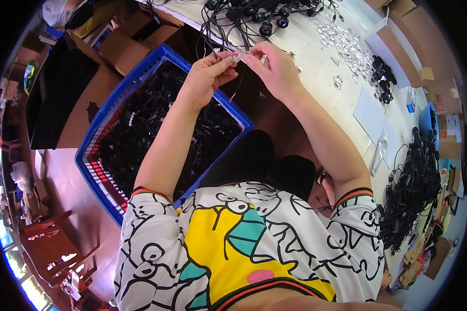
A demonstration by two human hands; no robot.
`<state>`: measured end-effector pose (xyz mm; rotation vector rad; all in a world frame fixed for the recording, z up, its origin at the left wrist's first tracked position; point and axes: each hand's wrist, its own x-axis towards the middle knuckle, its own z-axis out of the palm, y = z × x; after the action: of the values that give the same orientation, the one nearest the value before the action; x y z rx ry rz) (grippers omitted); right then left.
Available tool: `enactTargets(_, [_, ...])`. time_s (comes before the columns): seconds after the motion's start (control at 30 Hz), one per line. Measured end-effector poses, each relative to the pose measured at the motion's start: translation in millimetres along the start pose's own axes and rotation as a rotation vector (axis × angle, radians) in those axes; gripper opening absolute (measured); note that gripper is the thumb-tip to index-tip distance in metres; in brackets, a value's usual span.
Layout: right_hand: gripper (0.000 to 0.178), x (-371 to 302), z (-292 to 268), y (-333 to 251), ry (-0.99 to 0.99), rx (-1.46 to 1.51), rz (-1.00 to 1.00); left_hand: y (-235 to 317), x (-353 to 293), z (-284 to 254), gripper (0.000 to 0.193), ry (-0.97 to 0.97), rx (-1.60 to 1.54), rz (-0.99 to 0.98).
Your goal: The person assembles small electronic components by taking led lights, wires, and plastic housings from storage bins and joining them with glue from a tube.
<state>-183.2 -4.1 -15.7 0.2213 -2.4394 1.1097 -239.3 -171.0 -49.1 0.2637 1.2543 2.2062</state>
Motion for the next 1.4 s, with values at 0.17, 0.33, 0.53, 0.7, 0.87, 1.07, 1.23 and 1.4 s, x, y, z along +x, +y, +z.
enactTargets(0.17, [0.021, 5, 3, 11, -0.169, 0.160, 0.213, 2, -6, 4, 0.029, 0.071, 0.171, 0.009])
enactTargets(0.33, [0.016, 8, -7, 7, -0.268, 0.391, 0.444, -10, 5, 4, 0.025, -0.028, 0.071, -0.027])
enactTargets(0.53, [0.011, 11, -7, 21, -0.457, 1.228, 0.663, -15, 12, 10, 0.019, -0.141, -0.237, -0.056])
enactTargets(0.7, [0.011, 0, 5, 11, 0.066, -0.449, -0.140, -13, 5, 25, 0.022, 0.205, 0.621, 0.312])
enactTargets(0.87, [0.036, 5, 11, 30, -0.084, 0.159, 0.137, -13, -4, 4, 0.031, 0.005, 0.028, 0.028])
enactTargets(1.07, [0.024, 9, -7, 4, -0.293, 0.294, 0.405, -8, 1, 8, 0.019, 0.093, 0.095, 0.006])
enactTargets(1.23, [0.019, 8, -7, 6, -0.291, 0.319, 0.378, -6, 3, 9, 0.018, 0.118, 0.246, 0.028])
enactTargets(1.4, [0.014, 11, -8, 23, -0.435, 0.844, 0.568, -6, 3, -2, 0.016, -0.111, -0.005, -0.070])
